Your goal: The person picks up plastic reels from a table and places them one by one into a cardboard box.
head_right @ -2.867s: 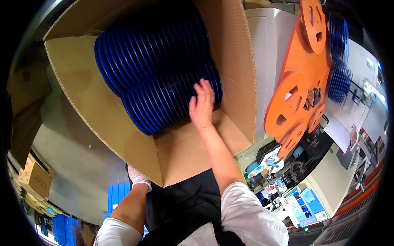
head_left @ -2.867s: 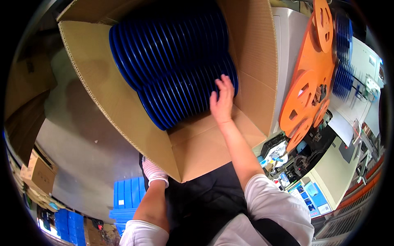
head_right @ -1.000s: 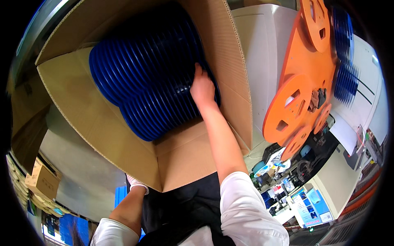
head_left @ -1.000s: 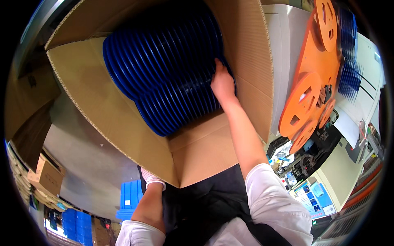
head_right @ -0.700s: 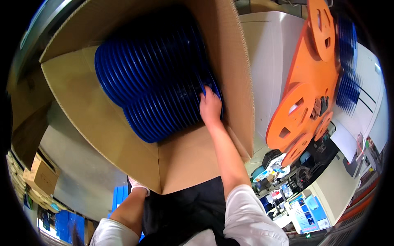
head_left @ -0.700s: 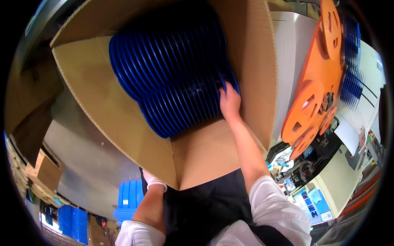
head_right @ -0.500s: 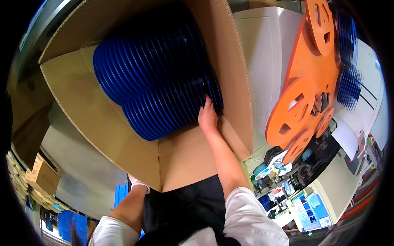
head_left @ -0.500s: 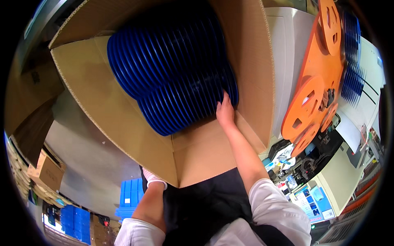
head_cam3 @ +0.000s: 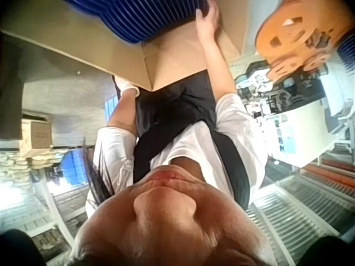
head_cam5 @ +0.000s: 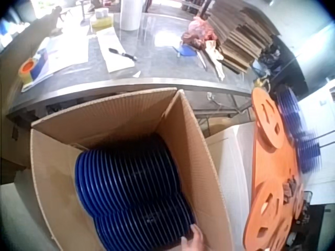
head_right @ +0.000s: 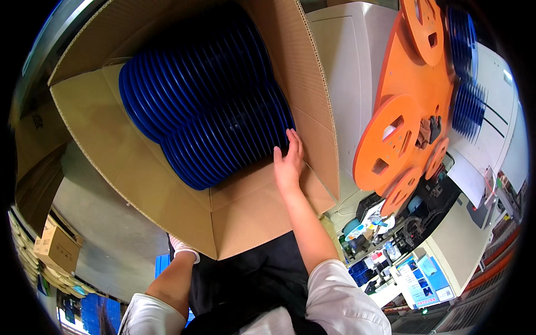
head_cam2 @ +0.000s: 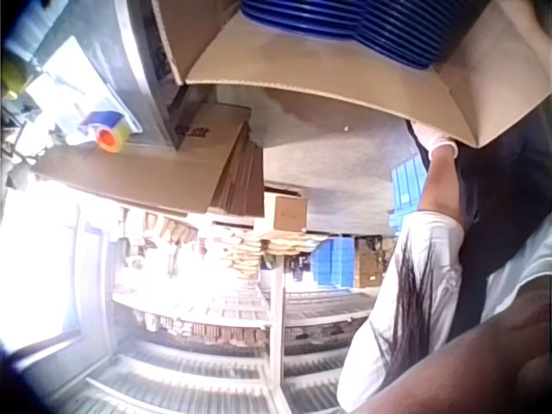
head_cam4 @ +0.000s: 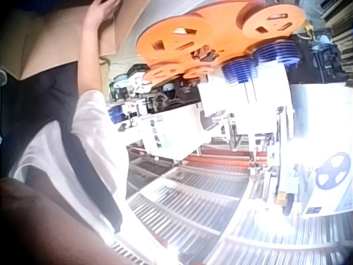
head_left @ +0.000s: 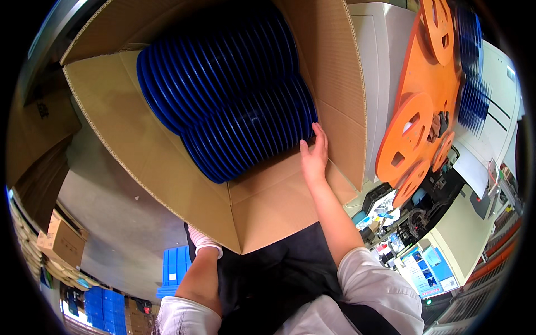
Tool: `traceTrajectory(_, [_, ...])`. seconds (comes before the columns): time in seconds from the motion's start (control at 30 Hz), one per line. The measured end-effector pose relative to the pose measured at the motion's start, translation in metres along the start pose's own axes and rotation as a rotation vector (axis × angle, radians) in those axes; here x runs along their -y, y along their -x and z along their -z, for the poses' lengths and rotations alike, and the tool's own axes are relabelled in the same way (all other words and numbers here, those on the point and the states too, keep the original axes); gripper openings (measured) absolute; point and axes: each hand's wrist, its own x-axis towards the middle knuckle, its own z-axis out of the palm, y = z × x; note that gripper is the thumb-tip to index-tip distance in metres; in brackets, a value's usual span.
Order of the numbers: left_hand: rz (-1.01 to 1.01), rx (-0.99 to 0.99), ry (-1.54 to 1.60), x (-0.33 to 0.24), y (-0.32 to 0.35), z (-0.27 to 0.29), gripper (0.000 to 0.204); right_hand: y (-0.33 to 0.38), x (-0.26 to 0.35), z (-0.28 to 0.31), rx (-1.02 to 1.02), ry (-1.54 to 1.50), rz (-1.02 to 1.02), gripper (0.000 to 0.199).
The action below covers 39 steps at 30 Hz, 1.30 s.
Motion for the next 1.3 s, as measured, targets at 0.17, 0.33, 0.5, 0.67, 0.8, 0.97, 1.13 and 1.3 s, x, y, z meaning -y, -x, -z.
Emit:
traceTrajectory(0.17, [0.002,-0.084,0.058,0.0,0.0,-0.004,0.043,0.005,0.009,0.006,-0.025,-0.033,0.006,0.053])
traceTrajectory(0.33, [0.03,-0.11,0.255,0.004,-0.003,-0.018,0.038,0.011,0.042,0.043,-0.019,0.166,0.379,0.051])
traceTrajectory(0.5, [0.052,-0.13,0.305,0.005,-0.009,-0.007,0.038,0.012,0.062,0.097,-0.258,0.601,0.68,0.054])
traceTrajectory(0.67, [0.032,-0.108,0.336,0.006,-0.011,0.041,0.037,0.012,0.041,0.106,-0.249,0.403,0.198,0.066])
traceTrajectory(0.8, [0.013,-0.025,0.337,0.018,-0.014,0.075,0.04,0.007,0.033,0.094,-0.347,0.55,0.191,0.07])
traceTrajectory(0.97, [-0.081,-0.183,0.095,0.046,-0.022,0.094,0.044,0.001,0.037,0.089,-0.425,0.69,0.274,0.077])
traceTrajectory(1.13, [-0.11,-0.166,0.084,0.069,-0.019,0.101,0.041,0.001,0.038,0.09,-0.414,0.713,0.246,0.081])
traceTrajectory(1.3, [-0.168,-0.269,0.253,0.089,0.001,0.088,0.042,0.014,0.055,0.089,-0.383,0.664,0.328,0.081])
